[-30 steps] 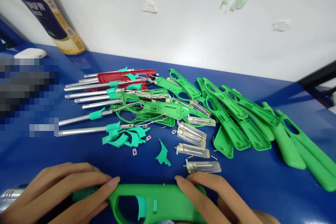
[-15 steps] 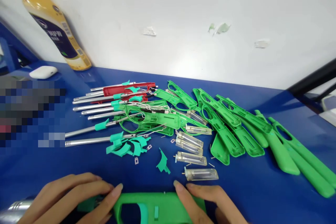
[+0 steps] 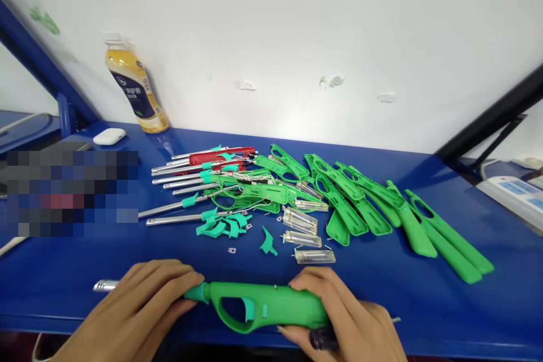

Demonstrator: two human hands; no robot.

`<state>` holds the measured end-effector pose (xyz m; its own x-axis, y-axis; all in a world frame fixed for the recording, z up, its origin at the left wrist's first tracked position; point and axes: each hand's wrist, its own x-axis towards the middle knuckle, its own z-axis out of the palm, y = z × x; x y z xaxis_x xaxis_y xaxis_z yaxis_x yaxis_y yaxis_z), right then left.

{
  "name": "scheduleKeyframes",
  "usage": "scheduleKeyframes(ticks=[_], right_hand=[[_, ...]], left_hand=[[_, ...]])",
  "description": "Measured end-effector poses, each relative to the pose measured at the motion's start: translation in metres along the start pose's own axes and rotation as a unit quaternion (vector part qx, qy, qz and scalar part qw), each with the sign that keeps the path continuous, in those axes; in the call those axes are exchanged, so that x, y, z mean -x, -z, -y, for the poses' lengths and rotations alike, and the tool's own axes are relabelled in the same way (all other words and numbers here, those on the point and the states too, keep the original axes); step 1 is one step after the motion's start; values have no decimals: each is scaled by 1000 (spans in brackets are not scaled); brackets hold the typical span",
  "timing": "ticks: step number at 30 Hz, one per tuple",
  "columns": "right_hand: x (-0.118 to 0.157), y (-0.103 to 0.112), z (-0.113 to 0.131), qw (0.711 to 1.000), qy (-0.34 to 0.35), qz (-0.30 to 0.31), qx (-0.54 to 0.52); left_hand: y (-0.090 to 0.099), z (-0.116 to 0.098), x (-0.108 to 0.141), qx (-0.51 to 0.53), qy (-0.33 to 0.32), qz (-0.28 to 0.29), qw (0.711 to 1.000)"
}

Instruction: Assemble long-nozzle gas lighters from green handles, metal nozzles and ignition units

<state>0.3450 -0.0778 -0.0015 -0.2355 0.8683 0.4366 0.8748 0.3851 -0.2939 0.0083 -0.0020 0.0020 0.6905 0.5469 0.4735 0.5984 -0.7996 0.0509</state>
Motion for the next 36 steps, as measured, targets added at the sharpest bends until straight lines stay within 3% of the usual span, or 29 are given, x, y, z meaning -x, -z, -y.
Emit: scheduleKeyframes(ticks=[9, 16, 26, 31, 36], right_hand=[[-3, 2, 5, 998, 58, 17, -26], [-9, 18, 20, 999, 44, 11, -24], [-4, 12, 23, 999, 52, -3, -4], [-6, 15, 24, 999, 24, 15, 33], [-15, 15, 31, 997, -24, 67, -18]], left_hand=[[8, -12, 0, -7, -29, -19, 999], [4, -14, -9, 7, -56, -73, 996], [1, -18, -28, 66, -58, -134, 987], [-11, -16, -27, 50, -69, -171, 982], [-15, -9, -26, 50, -90, -166, 981]])
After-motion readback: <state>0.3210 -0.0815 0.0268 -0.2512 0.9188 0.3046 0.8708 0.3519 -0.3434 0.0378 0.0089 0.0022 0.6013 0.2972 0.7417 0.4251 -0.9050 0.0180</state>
